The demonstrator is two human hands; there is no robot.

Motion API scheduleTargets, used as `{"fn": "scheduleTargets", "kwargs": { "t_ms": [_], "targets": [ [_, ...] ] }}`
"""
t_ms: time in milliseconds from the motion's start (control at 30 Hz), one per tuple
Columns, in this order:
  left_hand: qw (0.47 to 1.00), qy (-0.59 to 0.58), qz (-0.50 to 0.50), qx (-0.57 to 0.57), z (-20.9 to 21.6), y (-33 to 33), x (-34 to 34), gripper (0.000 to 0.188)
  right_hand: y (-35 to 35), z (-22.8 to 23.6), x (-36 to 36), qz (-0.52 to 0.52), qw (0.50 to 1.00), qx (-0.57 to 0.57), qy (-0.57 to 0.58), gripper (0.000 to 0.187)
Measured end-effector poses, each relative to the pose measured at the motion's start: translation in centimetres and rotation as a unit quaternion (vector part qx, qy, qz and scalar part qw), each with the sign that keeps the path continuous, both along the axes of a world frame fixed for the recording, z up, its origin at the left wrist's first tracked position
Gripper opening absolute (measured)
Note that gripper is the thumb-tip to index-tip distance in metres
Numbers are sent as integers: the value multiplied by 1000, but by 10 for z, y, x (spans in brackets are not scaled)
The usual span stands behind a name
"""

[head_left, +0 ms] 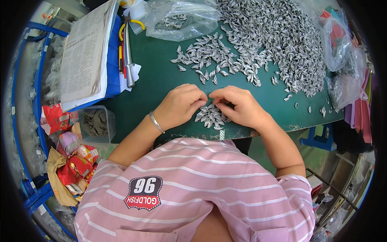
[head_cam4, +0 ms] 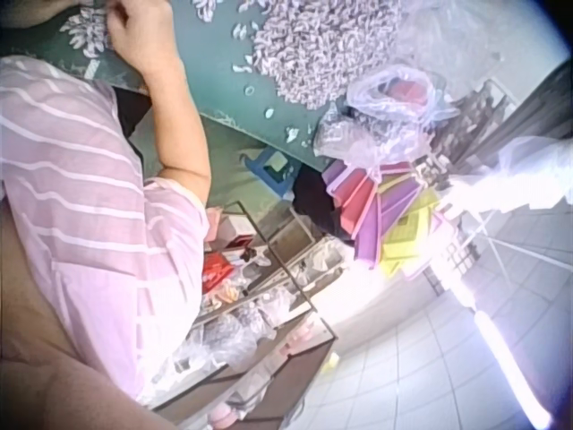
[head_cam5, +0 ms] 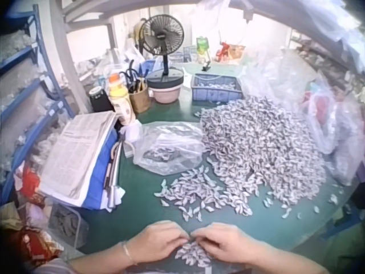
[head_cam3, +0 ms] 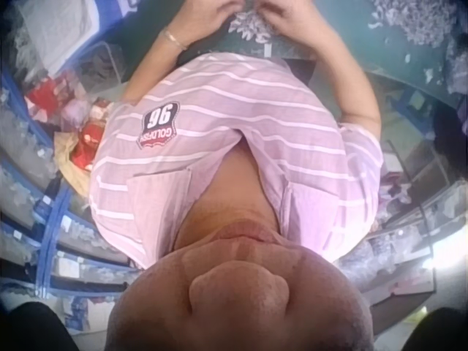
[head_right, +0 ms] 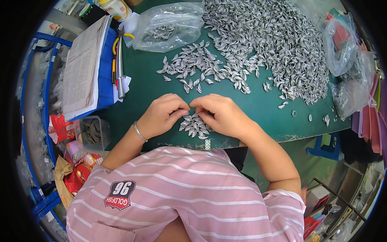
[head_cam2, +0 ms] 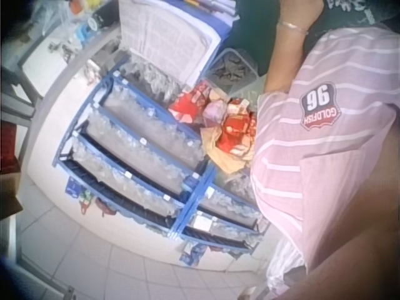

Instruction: The person sorts small grey pointed objects from a large pile on a green table by hand, handling them one at a time and organizing them into smaller groups.

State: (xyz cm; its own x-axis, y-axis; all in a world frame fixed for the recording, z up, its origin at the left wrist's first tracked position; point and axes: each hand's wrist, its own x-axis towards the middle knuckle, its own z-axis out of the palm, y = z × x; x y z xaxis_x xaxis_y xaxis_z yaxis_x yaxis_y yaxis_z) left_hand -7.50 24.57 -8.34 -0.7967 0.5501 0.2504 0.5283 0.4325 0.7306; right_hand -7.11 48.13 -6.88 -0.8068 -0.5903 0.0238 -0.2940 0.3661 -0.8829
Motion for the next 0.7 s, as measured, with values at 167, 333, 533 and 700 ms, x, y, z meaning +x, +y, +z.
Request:
{"fn": "scheduleTargets", "kwargs": {
  "t_ms": [167,333,533,700],
  "targets": [
    [989,98,110,-26,-1,12,-15,24,-12,-3,-18,-73,968,4,242,36],
    [997,52,43,-36,-6,8,-8,21,-3,-5,-9,21,986,10,166,35],
    [999,4,-26,-28,5,5,-12,21,-5,-4,-21,-61,966,14,251,35],
    [989,104,96,-39,-1,13,-27,28,-3,-5,-22,-23,975,47,216,37]
  ]
}}
